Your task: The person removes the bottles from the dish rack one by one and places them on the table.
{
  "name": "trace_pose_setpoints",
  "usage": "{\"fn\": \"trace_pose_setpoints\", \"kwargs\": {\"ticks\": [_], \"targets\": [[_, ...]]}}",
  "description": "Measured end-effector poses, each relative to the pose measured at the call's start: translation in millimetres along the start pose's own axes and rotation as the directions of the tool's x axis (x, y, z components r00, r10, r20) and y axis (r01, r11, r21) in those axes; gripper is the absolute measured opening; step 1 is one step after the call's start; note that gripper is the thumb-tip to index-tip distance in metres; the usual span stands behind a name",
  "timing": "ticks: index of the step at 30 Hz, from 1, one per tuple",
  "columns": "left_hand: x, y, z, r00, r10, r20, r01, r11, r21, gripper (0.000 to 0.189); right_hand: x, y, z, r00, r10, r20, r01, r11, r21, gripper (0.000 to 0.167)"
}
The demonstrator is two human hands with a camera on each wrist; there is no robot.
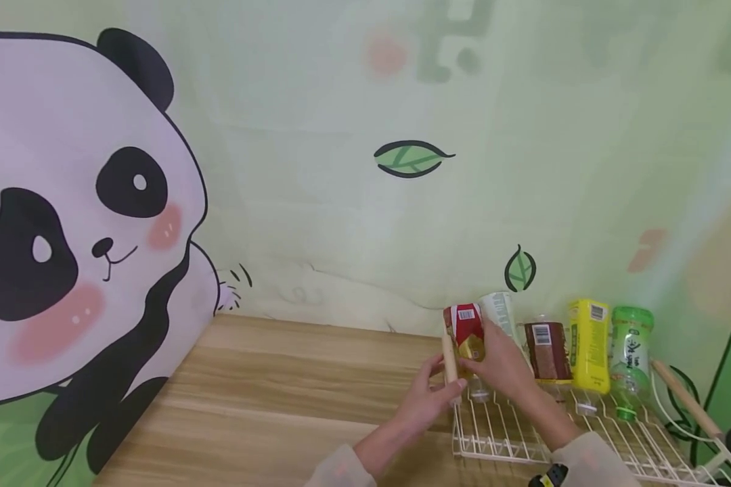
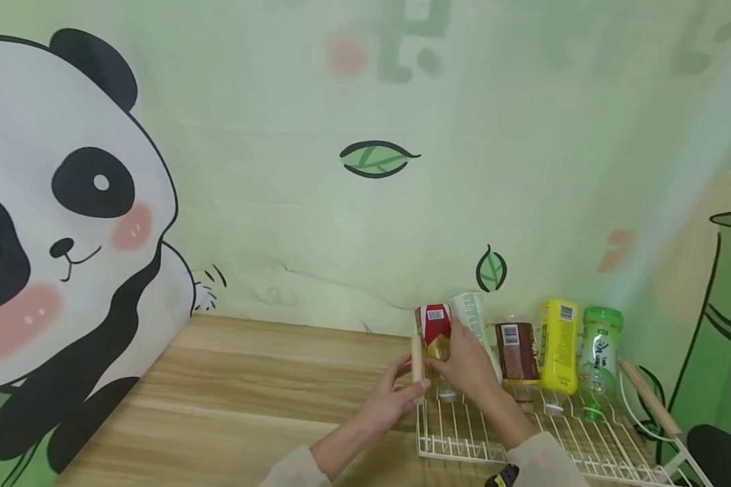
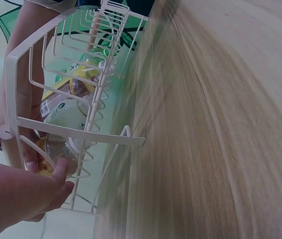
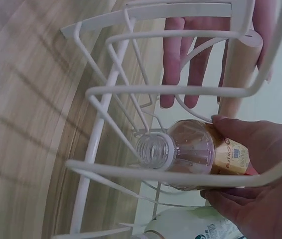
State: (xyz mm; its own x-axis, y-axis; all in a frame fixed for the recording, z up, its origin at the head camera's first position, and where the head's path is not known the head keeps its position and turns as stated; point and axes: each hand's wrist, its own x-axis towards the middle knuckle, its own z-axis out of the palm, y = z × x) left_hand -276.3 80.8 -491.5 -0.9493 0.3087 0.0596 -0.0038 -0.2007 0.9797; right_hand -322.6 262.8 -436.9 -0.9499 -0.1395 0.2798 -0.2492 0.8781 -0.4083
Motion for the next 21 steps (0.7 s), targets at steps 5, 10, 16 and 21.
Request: {"fn": "trace_pose_setpoints", "kwargs": {"ticks": [5,10,16,21], "targets": [[0.5,2.0,-1.3,1.0,-0.004,0.003,0.004,1.0,-0.011,0.079,0.9,-1.4,1.3,1.0,0.0,0.002,0.0,1.0,-0.008,0.104],[0.2,1.9,-1.9,1.0,-0.007,-0.003,0.007,1.0,-0.01,0.078,-0.9,-3.9,2.8,1.0,0.008,0.011,-0.007,1.0,-0.019,0.106],[-0.2,-0.5,-2.8,1.0,-0.007,-0.004,0.007,1.0,0.006,0.078,-1.3,-2.5,7.3,1.0,-0.003,-0.009,0.003,1.0,-0.031,0.105],[-0.1,-0.4,-1.6,1.0,-0.002,-0.006,0.002,1.0,0.01,0.079,-1.0,-4.5,7.2,0.999,0.03,-0.031,-0.031,0.999,-0.031,0.106]]}}
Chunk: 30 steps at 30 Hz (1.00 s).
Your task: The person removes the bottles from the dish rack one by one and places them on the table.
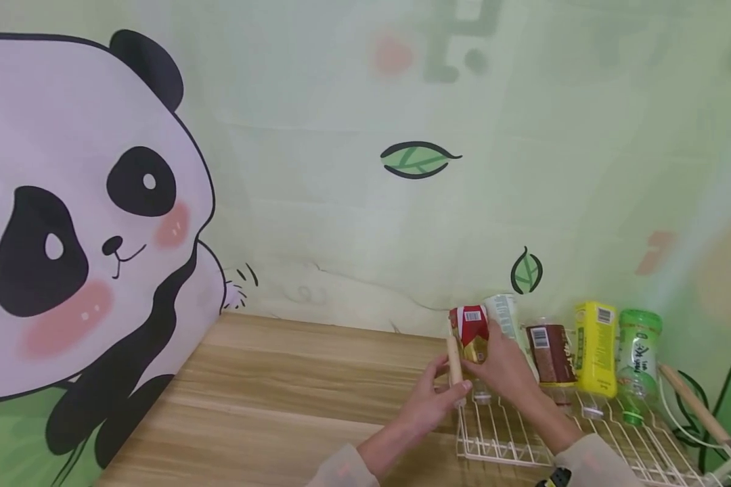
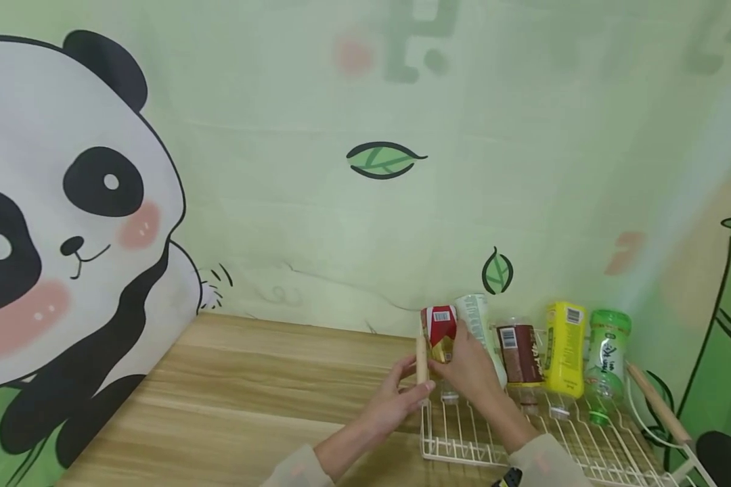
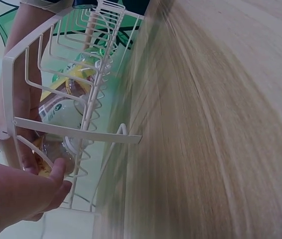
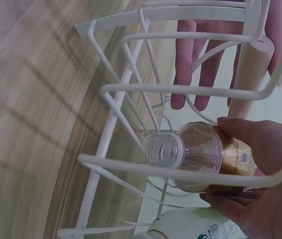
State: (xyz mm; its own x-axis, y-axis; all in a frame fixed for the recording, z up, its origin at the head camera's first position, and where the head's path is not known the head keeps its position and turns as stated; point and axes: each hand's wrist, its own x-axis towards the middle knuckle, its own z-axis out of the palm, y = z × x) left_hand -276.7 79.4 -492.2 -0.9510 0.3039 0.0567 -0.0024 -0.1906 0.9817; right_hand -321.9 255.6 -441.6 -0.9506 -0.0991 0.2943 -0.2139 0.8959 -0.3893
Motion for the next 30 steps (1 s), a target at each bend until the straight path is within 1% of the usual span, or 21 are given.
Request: {"fn": "trace_pose_setpoints", "kwargs": {"ticks": [6,10,15,21,27,30], "targets": [[0.2,2.8,0.3,1.0,-0.007,0.003,0.007,1.0,-0.002,0.08,-1.1,-4.9,-5.2,0.999,0.042,-0.009,-0.041,0.998,0.039,0.098],[-0.1,4.7,-0.2,1.0,-0.005,0.0,0.005,1.0,0.005,0.08,-1.4,-7.1,-8.2,0.998,0.056,-0.013,-0.055,0.998,0.033,0.095],[-1.3,5.5,-0.1,1.0,-0.005,0.004,0.005,1.0,0.006,0.08,-1.3,-8.3,-11.7,0.997,0.074,-0.017,-0.073,0.997,0.032,0.097],[-3.4,4.0,-1.3,1.0,-0.006,0.011,0.005,1.0,0.015,0.08,-2.9,-11.8,-14.7,0.997,0.078,-0.016,-0.076,0.994,0.078,0.099],[-3.5,4.5,-0.8,1.0,-0.004,0.006,0.004,1.0,0.015,0.079,-6.5,-19.5,-26.7,0.995,0.102,-0.006,-0.101,0.988,0.121,0.095],[-3.4,4.7,-0.3,1.0,-0.001,-0.001,0.001,1.0,0.006,0.081,-8.5,-23.7,-35.0,0.995,0.101,-0.018,-0.098,0.986,0.136,0.092]]}}
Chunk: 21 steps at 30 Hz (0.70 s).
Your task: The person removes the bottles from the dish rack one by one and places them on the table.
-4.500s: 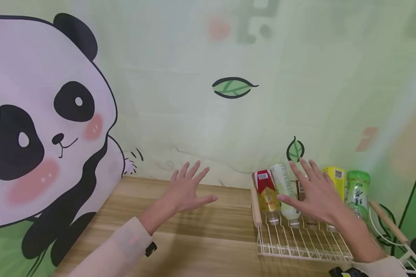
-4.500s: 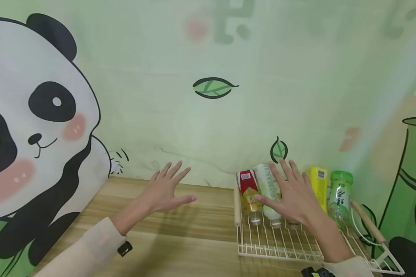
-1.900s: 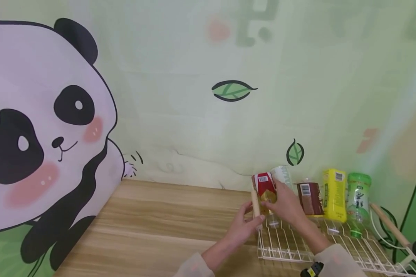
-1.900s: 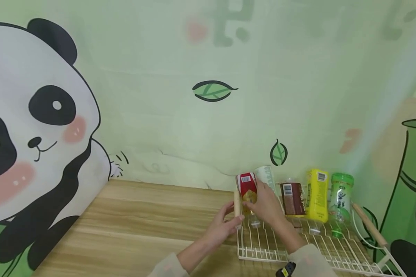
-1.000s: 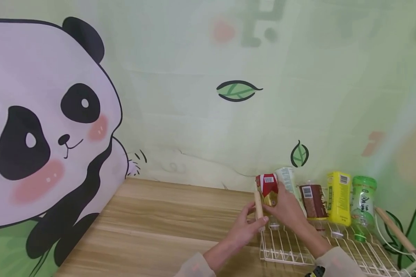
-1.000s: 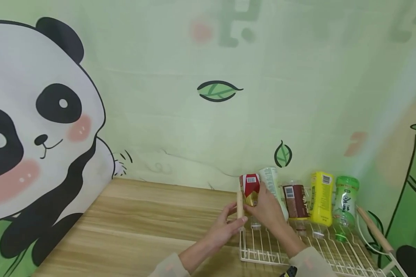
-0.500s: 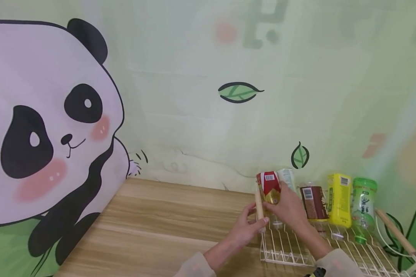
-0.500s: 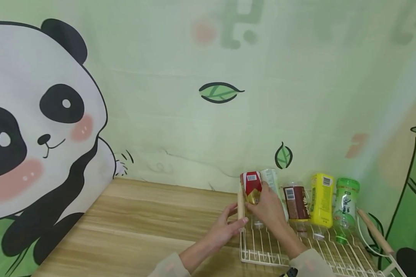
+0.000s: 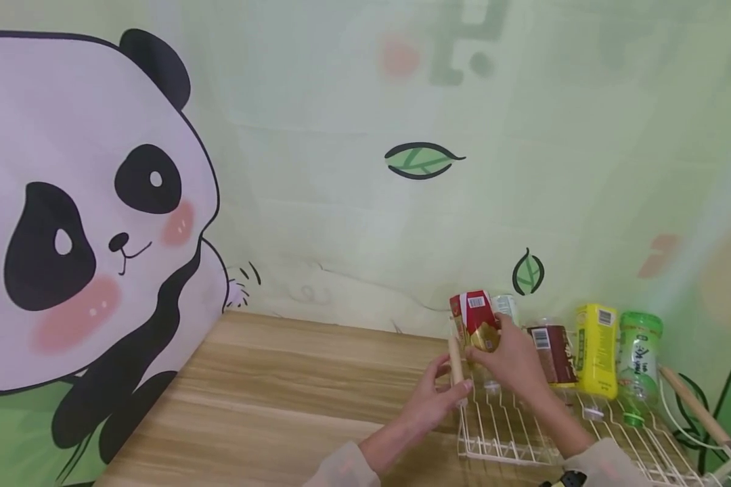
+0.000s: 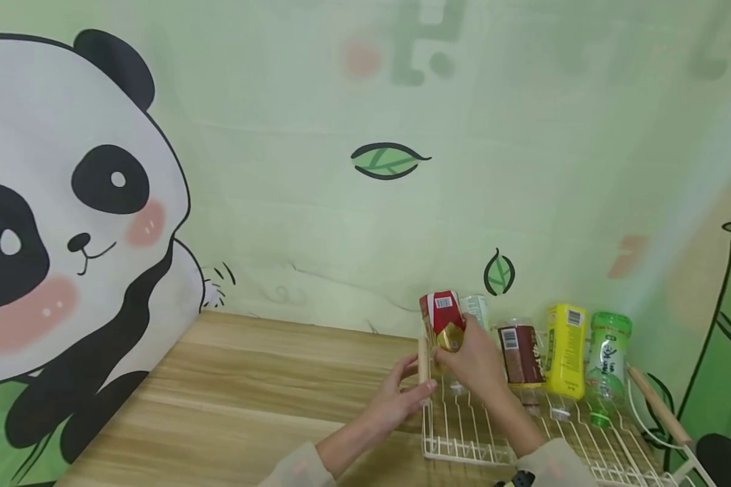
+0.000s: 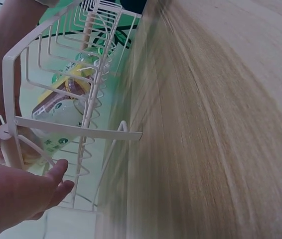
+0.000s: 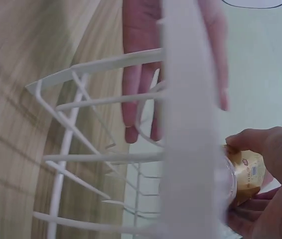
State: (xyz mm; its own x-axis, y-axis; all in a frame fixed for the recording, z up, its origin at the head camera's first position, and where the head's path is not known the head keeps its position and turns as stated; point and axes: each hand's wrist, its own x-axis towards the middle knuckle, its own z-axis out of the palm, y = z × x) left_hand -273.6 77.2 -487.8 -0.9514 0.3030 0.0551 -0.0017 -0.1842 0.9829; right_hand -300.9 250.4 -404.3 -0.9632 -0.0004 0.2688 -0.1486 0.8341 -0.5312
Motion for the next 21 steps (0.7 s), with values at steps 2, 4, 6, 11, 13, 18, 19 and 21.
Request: {"fn": "trace_pose_setpoints", "kwargs": {"ticks": [2,4,6,11,13,18,19,21], "targets": [[-0.2,-0.1,-0.5,1.0,-0.001,0.004,0.001,1.0,0.003,0.084,-1.1,-2.4,-5.0,1.0,-0.014,-0.013,0.014,1.0,0.004,0.089],[-0.3,0.9,-3.0,1.0,-0.009,0.016,0.008,1.0,0.024,0.089,-1.3,-3.9,-9.6,0.999,-0.034,-0.021,0.034,0.999,0.004,0.086],[-0.9,2.9,-8.3,0.999,-0.025,0.032,0.023,0.997,0.071,0.094,-1.6,-5.8,-13.3,0.998,-0.061,-0.019,0.061,0.998,0.004,0.083],[2.9,15.8,-32.5,0.999,0.023,0.044,-0.035,0.958,0.285,0.097,-0.9,-9.4,-23.1,0.987,-0.161,-0.019,0.161,0.987,0.01,0.077],[2.4,24.8,-44.3,0.996,0.086,0.028,-0.09,0.916,0.391,0.097,-2.5,-10.8,-26.2,0.979,-0.205,-0.015,0.205,0.979,0.005,0.075],[-5.2,60.1,-66.5,0.963,0.27,0.018,-0.218,0.733,0.644,0.103,-9.1,-19.6,-33.0,0.953,-0.302,0.032,0.302,0.953,-0.012,0.075],[-6.4,67.5,-68.7,0.951,0.308,0.029,-0.242,0.682,0.69,0.104,-10.0,-22.1,-33.7,0.947,-0.318,0.042,0.319,0.948,-0.018,0.074],[-7.9,82.3,-71.5,0.924,0.375,0.075,-0.294,0.573,0.765,0.104,-10.6,-27.4,-34.4,0.935,-0.349,0.067,0.351,0.936,-0.03,0.073]]}}
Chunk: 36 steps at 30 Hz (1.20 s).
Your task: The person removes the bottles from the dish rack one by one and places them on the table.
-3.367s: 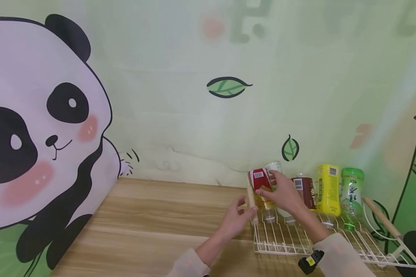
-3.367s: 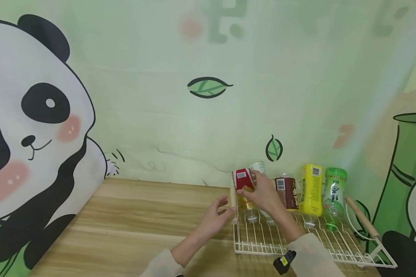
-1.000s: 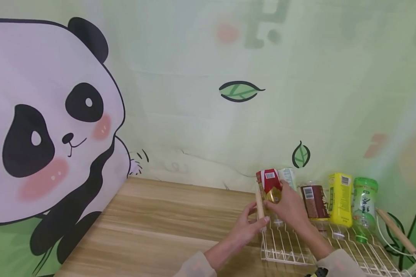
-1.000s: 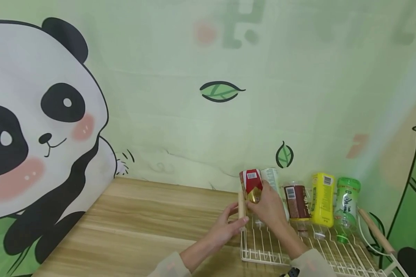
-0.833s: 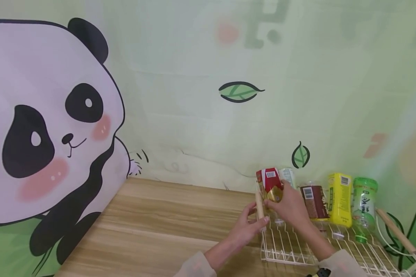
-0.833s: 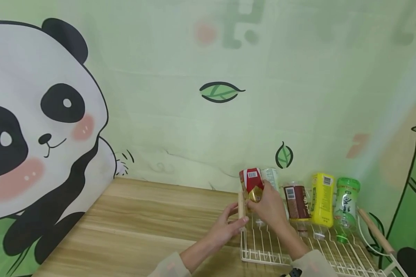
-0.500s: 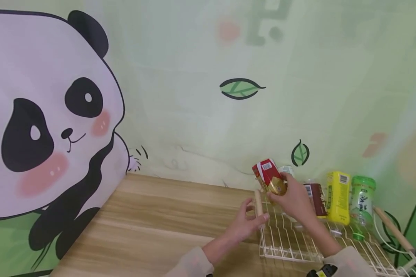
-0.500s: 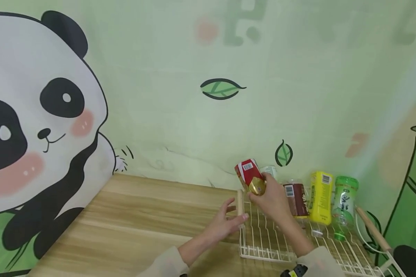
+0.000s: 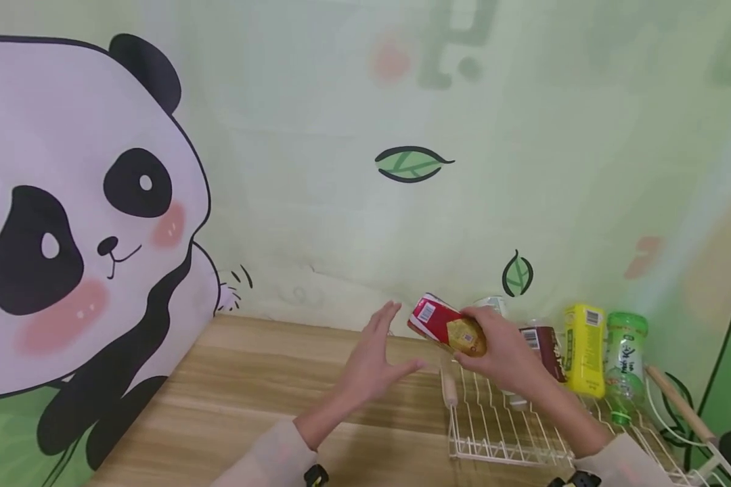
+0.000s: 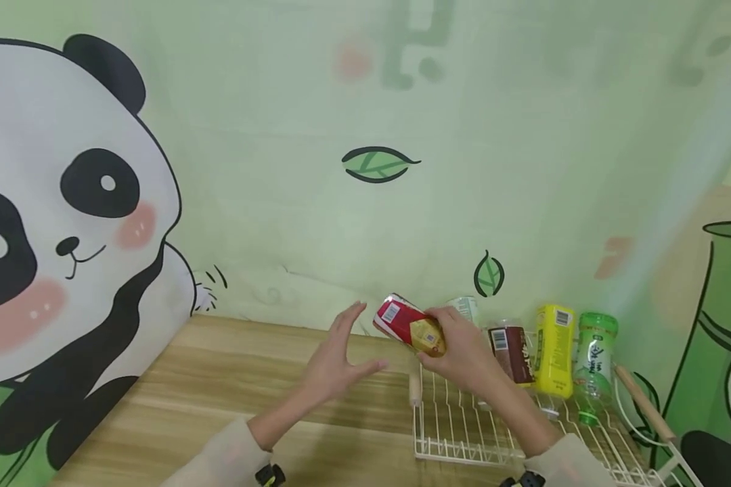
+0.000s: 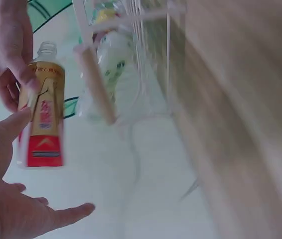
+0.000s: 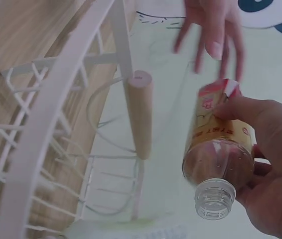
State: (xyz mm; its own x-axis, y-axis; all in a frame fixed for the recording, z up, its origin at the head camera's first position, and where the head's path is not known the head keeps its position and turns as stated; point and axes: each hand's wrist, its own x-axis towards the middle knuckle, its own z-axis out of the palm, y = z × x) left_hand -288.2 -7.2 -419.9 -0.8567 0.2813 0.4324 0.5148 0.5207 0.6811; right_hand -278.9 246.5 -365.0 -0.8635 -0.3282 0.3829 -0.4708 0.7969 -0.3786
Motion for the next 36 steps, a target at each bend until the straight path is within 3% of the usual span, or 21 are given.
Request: {"fn": "trace_pose_setpoints", "kwargs": {"ticks": [2,3,6,9,11,16,23,32,36], "targets": [[4.2,4.9,-11.5,0.996,0.093,0.001,-0.093,0.986,0.139,0.101,2.6,-5.0,1.8,0.999,-0.033,0.028,0.034,0.999,-0.013,0.072],[6.9,7.4,-16.3,0.99,0.139,0.013,-0.139,0.967,0.211,0.1,3.8,-7.5,2.5,0.998,-0.048,0.044,0.049,0.999,-0.01,0.072],[14.1,15.8,-28.8,0.969,0.225,0.101,-0.246,0.88,0.405,0.096,6.4,-13.8,4.9,0.992,-0.092,0.087,0.093,0.996,-0.01,0.071],[18.6,24.7,-35.8,0.954,0.213,0.213,-0.295,0.798,0.525,0.093,5.9,-19.8,6.7,0.985,-0.125,0.116,0.127,0.992,-0.011,0.07],[19.4,28.6,-37.1,0.947,0.174,0.27,-0.301,0.775,0.556,0.09,5.0,-23.4,9.0,0.981,-0.141,0.13,0.144,0.989,-0.015,0.07],[19.0,30.7,-36.3,0.941,0.127,0.314,-0.294,0.768,0.569,0.078,4.3,-30.0,15.1,0.972,-0.161,0.169,0.16,0.987,0.015,0.07],[18.1,31.4,-36.1,0.933,0.142,0.33,-0.324,0.731,0.601,0.068,6.7,-33.8,17.8,0.963,-0.177,0.202,0.168,0.984,0.058,0.064],[16.6,26.9,-33.2,0.939,0.141,0.313,-0.313,0.727,0.611,0.066,10.0,-30.7,26.5,0.959,-0.19,0.212,0.186,0.982,0.041,0.063],[17.0,23.7,-31.5,0.934,0.151,0.325,-0.329,0.718,0.613,0.065,10.6,-30.2,28.0,0.953,-0.199,0.226,0.198,0.98,0.029,0.063]]}}
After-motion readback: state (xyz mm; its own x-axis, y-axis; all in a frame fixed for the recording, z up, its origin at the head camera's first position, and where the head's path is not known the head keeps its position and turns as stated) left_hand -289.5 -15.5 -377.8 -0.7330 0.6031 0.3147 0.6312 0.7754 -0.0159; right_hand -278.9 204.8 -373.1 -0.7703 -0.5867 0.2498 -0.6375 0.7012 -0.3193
